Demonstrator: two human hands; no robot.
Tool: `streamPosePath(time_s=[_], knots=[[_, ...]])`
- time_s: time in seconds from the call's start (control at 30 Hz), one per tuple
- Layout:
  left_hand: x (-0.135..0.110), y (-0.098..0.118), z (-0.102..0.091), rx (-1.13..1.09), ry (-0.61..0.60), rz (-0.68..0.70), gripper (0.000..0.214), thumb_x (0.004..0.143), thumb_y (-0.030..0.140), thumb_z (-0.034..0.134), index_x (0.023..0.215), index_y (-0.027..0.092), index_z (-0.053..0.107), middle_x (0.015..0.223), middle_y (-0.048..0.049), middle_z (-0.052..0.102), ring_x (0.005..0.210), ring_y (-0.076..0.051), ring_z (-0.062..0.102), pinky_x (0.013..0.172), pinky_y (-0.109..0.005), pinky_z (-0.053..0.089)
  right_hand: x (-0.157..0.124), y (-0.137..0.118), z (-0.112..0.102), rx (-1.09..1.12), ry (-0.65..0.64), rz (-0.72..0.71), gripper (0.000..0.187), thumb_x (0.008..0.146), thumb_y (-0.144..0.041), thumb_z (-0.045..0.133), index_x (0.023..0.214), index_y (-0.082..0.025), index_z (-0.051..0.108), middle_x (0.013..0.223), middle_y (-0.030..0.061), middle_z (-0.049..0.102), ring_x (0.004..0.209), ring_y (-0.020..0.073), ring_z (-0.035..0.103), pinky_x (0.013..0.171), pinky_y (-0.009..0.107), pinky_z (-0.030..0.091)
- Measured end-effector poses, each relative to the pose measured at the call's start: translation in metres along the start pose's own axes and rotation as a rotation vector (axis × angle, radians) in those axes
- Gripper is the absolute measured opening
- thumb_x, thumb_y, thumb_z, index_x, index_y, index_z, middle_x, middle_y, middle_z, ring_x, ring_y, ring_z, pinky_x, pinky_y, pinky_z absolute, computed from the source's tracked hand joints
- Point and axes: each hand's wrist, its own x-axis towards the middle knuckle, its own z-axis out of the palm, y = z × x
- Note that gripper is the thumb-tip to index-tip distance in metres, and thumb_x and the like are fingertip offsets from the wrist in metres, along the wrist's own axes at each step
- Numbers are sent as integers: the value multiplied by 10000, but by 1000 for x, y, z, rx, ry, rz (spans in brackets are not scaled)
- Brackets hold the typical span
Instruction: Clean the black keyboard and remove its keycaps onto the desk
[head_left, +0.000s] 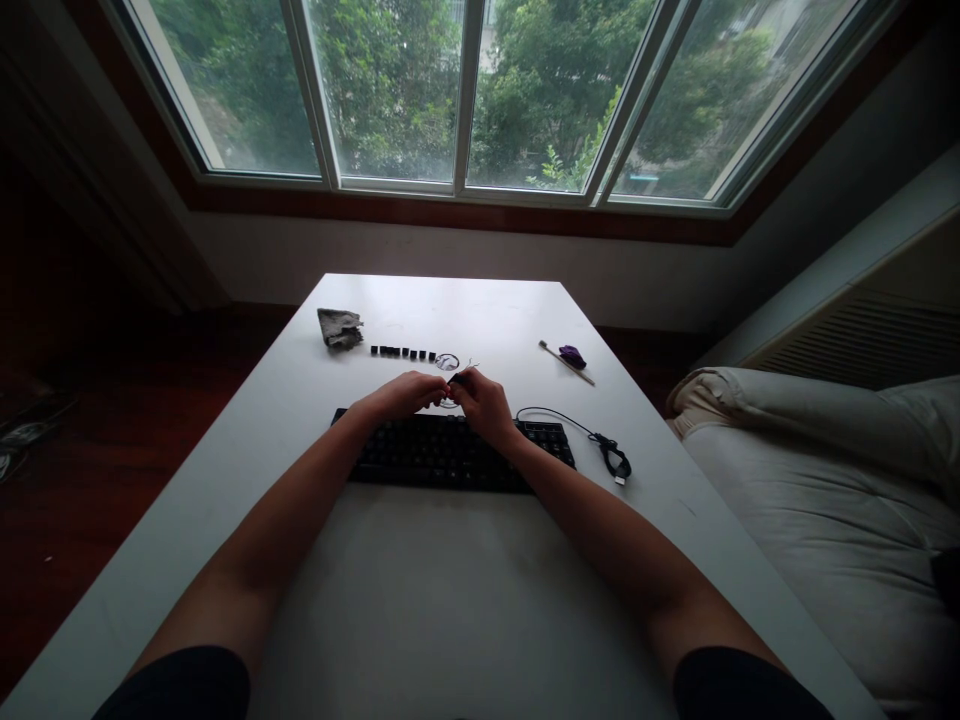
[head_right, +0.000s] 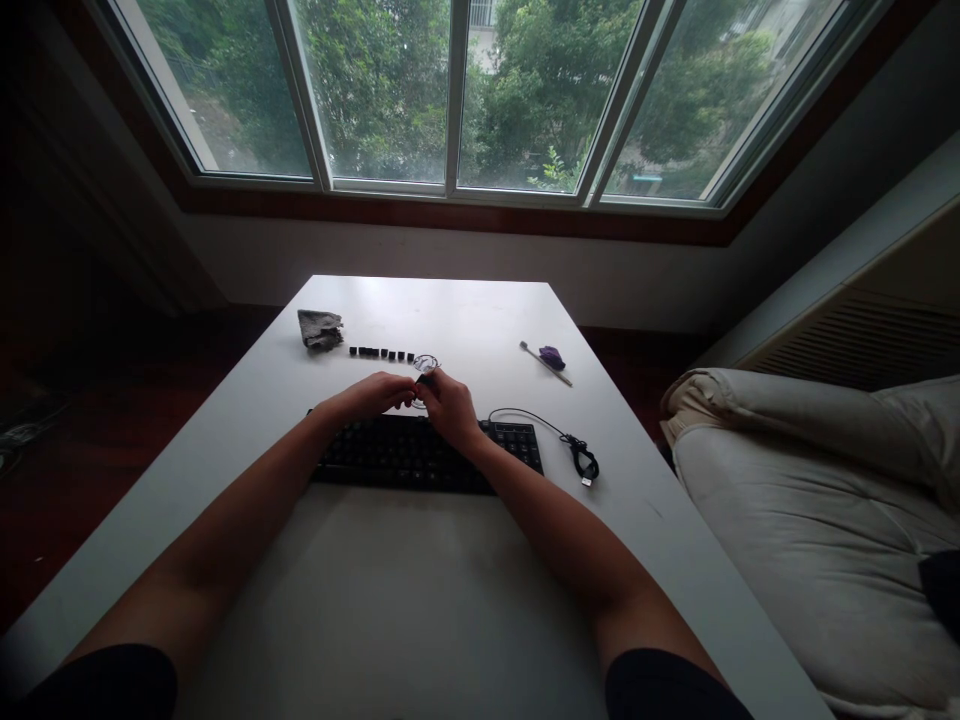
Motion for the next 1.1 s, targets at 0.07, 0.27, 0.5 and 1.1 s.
streamPosePath(time_s=[0.07, 0.27, 0.5, 1.1], knots=[[0, 0, 2, 27, 6, 2, 238, 958, 282, 426, 912, 182, 637, 836, -38, 683, 718, -153, 585, 656, -252, 420, 0, 0, 1, 27, 2, 24, 129, 904, -333, 537, 917, -222, 601, 767, 13, 704, 691, 187, 660, 681, 288, 497], [2, 9, 2, 102, 54, -52, 299, 980, 388, 407, 878, 192, 609, 783, -35, 640, 686, -159, 542, 638, -268, 398, 3, -2, -2, 88, 29, 68, 143, 898, -364, 554, 907, -224, 580, 747, 14, 709, 708, 198, 699, 675, 293, 524], [5, 6, 2, -278, 70, -116, 386, 980, 482, 420, 956, 163, 637, 784, -36, 654, 689, -142, 582, 658, -260, 468, 6, 3, -8, 142, 59, 127, 187, 893, -412, 572, 908, -227, 567, 773, 16, 715, 702, 189, 706, 685, 309, 564], [14, -26, -11, -33, 258, -258, 269, 842, 333, 620, 1066, 216, 714, 976, -43, 735, 856, -191, 659, 783, -304, 507, 8, 6, -48, 387, 58, 159, 292, 845, -486, 646, 878, -205, 574, 756, 21, 687, 699, 187, 707, 662, 339, 617]])
